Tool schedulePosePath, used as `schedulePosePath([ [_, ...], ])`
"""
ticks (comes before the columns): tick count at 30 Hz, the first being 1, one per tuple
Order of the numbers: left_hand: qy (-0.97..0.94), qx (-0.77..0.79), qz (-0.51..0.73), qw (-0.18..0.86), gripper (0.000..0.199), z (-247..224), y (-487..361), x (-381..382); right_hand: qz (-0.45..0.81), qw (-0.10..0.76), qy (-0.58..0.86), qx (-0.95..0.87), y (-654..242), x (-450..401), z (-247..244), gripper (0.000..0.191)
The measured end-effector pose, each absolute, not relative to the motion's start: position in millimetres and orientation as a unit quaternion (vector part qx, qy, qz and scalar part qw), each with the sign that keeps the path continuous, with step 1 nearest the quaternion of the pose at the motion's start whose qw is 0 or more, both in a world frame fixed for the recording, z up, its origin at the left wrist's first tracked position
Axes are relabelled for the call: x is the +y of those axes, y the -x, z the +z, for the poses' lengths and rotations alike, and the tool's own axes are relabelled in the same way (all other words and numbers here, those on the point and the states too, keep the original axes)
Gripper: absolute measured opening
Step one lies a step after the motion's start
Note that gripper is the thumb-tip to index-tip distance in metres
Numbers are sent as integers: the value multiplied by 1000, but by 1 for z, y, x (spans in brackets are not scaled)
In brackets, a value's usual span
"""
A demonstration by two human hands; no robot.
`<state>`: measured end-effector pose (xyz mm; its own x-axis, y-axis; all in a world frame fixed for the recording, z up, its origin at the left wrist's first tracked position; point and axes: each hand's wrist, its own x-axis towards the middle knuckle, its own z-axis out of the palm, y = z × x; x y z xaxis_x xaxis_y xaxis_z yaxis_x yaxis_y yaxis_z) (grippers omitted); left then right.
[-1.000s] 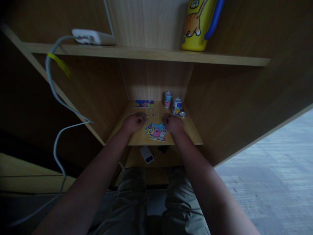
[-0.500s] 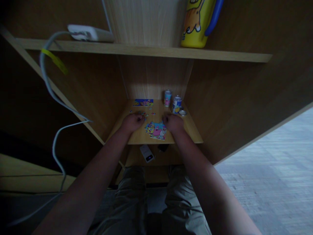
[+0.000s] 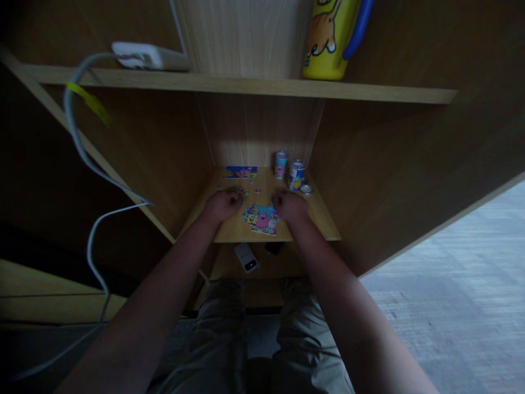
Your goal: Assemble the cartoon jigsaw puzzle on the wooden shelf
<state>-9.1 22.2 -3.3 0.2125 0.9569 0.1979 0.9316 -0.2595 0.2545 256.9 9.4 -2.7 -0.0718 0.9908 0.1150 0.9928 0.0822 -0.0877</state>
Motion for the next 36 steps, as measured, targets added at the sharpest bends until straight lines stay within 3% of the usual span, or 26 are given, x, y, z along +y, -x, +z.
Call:
schedulePosePath([
  [36,-791,588,167,39,47,-4,9,20,-11,83,673,-735,-258,11,-5,59],
])
